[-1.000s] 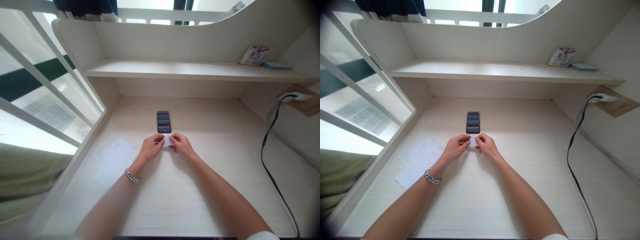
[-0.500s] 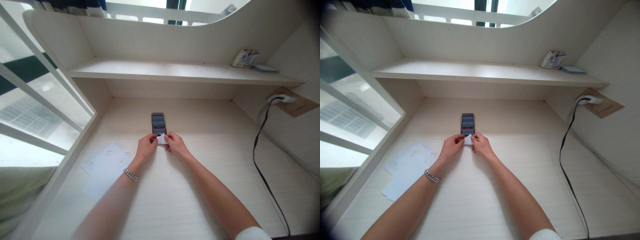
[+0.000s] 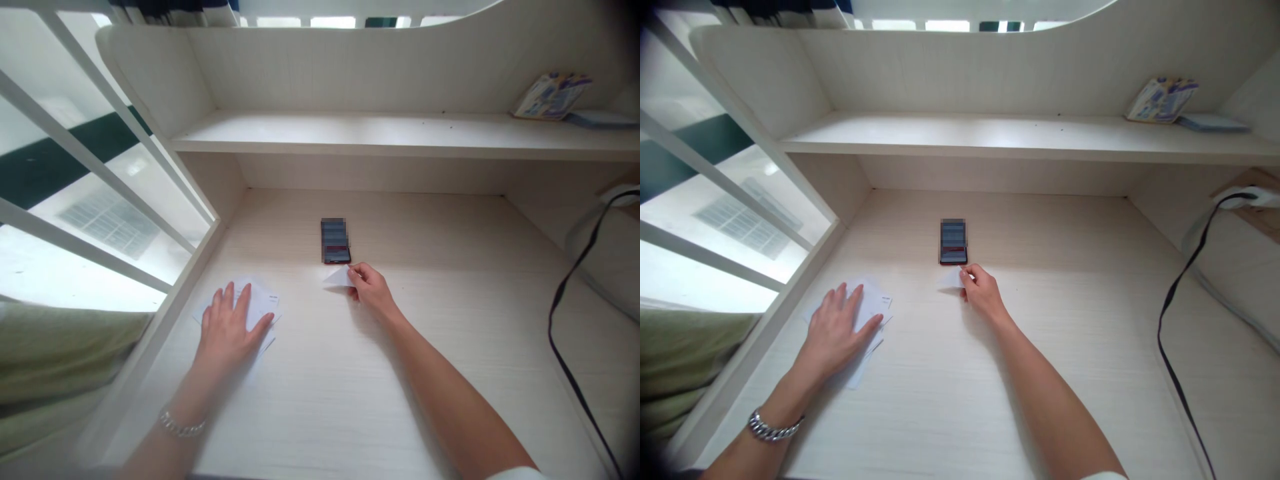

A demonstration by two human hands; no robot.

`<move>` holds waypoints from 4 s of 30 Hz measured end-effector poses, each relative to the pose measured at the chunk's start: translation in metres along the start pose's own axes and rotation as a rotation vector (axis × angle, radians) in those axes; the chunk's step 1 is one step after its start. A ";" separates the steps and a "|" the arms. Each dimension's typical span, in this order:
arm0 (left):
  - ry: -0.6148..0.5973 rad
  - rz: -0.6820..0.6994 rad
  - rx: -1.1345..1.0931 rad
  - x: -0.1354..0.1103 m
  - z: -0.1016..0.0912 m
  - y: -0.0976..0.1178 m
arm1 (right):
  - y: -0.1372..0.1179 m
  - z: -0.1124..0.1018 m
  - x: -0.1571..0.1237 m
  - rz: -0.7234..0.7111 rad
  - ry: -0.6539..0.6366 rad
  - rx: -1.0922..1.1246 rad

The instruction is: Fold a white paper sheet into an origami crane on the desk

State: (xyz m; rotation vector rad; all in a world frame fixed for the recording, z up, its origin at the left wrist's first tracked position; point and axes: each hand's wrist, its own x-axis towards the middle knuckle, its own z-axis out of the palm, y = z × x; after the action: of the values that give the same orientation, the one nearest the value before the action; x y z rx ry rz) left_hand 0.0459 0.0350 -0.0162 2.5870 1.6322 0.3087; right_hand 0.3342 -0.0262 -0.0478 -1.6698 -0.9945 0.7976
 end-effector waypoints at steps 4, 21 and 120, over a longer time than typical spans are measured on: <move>-0.081 -0.004 0.150 -0.003 0.018 -0.003 | -0.003 0.001 0.001 0.003 0.003 0.006; 0.009 -0.003 0.036 0.049 0.009 0.009 | 0.002 -0.004 -0.005 0.018 -0.006 0.095; -0.236 0.206 -1.157 0.083 0.058 0.124 | -0.011 -0.002 0.002 -0.022 -0.151 0.124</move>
State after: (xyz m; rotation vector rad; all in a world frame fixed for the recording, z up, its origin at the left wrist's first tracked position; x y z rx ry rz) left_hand 0.2020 0.0585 -0.0417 1.7601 0.7103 0.6705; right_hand 0.3345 -0.0236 -0.0363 -1.5083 -1.0433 0.9625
